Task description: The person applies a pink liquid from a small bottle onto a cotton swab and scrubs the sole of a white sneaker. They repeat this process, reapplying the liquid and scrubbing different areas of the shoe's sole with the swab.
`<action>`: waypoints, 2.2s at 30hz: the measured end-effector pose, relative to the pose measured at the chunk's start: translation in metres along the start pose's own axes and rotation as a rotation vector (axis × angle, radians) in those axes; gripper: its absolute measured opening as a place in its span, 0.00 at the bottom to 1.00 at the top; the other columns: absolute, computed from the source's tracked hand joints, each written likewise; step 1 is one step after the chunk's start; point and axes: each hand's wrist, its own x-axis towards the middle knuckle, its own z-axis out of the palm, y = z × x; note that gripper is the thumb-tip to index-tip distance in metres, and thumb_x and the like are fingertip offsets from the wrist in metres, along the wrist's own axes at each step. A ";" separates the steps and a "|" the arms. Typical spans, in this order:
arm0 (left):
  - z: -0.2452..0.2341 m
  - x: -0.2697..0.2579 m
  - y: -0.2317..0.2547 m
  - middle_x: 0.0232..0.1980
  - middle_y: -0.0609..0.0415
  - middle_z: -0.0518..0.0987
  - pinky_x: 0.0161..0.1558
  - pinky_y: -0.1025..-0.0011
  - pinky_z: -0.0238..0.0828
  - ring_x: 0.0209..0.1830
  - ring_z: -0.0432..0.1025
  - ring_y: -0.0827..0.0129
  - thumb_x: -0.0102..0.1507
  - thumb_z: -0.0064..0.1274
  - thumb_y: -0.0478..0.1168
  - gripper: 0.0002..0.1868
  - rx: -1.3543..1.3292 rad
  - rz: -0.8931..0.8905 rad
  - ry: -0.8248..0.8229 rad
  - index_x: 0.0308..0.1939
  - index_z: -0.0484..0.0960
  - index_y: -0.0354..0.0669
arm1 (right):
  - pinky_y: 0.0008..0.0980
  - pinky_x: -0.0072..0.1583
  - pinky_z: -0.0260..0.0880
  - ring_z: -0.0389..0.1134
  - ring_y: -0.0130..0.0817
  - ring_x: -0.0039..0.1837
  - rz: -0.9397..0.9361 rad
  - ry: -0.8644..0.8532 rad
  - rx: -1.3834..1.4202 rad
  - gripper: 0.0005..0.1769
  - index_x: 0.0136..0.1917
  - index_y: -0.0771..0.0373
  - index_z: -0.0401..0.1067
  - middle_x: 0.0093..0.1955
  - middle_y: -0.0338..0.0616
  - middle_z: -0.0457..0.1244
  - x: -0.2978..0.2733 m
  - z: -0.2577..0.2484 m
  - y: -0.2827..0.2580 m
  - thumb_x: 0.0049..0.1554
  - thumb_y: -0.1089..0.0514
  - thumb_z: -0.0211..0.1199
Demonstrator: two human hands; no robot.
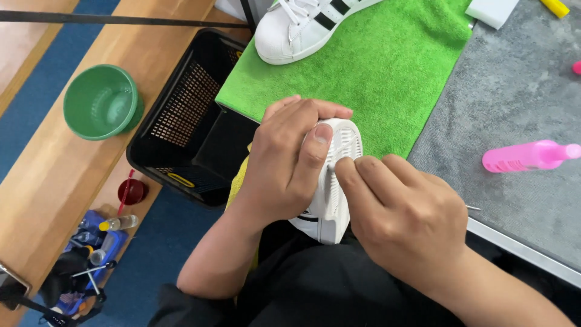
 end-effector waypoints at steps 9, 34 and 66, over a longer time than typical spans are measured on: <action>0.012 0.004 0.002 0.47 0.56 0.83 0.66 0.54 0.52 0.48 0.77 0.62 0.72 0.24 0.46 0.22 0.049 -0.024 0.007 0.48 0.77 0.42 | 0.36 0.33 0.55 0.57 0.33 0.34 -0.051 -0.106 -0.072 0.14 0.40 0.52 0.63 0.34 0.33 0.52 -0.002 -0.005 0.016 0.61 0.71 0.54; 0.013 0.007 0.001 0.46 0.57 0.82 0.65 0.53 0.51 0.43 0.75 0.65 0.72 0.22 0.46 0.23 -0.030 -0.006 -0.053 0.46 0.75 0.41 | 0.31 0.31 0.48 0.51 0.31 0.31 -0.329 -0.098 0.044 0.15 0.37 0.57 0.62 0.33 0.35 0.49 -0.003 -0.010 0.029 0.64 0.69 0.45; 0.025 0.017 -0.003 0.46 0.55 0.81 0.66 0.51 0.50 0.44 0.76 0.62 0.71 0.22 0.47 0.25 0.017 0.022 -0.112 0.46 0.77 0.40 | 0.57 0.39 0.71 0.70 0.56 0.39 0.065 -0.944 0.128 0.09 0.39 0.54 0.70 0.39 0.37 0.66 0.038 -0.016 0.052 0.55 0.60 0.47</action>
